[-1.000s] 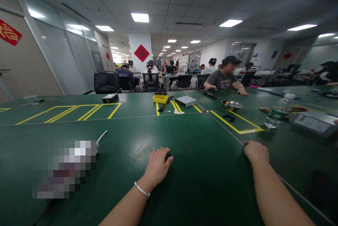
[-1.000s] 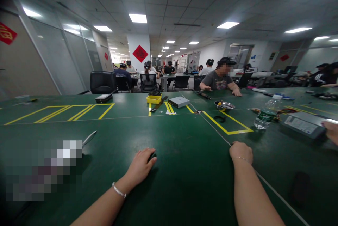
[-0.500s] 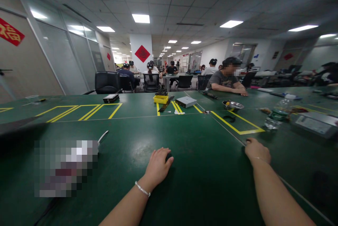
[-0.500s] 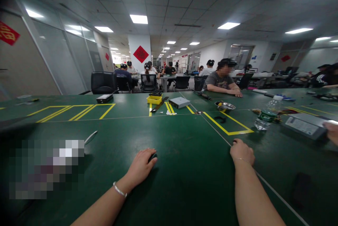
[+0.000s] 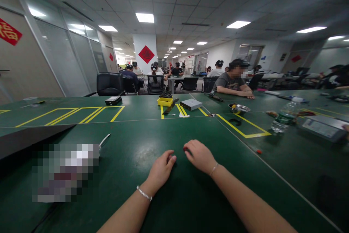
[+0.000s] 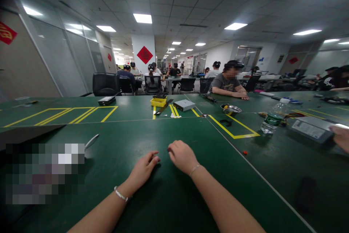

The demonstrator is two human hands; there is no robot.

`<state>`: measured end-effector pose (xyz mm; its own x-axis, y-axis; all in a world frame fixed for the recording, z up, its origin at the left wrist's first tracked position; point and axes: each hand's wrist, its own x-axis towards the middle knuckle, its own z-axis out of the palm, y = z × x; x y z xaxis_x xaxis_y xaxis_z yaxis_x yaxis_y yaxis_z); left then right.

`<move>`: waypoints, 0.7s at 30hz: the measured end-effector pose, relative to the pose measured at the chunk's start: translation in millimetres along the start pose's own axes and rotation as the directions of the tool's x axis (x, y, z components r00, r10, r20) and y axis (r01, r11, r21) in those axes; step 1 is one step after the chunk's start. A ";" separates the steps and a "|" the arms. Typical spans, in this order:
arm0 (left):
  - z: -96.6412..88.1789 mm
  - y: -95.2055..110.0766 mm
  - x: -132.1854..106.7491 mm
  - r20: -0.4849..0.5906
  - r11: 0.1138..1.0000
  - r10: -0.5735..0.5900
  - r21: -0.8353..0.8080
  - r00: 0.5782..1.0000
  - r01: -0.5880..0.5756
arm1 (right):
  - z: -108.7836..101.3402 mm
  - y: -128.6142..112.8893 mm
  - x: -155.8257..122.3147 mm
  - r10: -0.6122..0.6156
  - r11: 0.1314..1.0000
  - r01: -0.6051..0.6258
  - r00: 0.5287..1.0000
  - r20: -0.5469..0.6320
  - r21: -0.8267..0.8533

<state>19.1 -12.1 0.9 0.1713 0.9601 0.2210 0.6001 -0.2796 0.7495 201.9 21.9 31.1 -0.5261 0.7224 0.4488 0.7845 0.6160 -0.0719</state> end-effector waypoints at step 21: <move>-8.9 -2.3 8.6 0.000 0.817 -0.245 -0.539 0.970 0.206 | -24.5 199.7 -105.8 0.966 0.241 -0.957 0.253 -0.057 -0.164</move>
<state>12.2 -3.2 6.6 0.0189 0.9993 0.0309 0.1039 -0.0327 0.9941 422.3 60.8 -8.8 0.6432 0.7598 0.0949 0.7462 -0.5942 -0.3003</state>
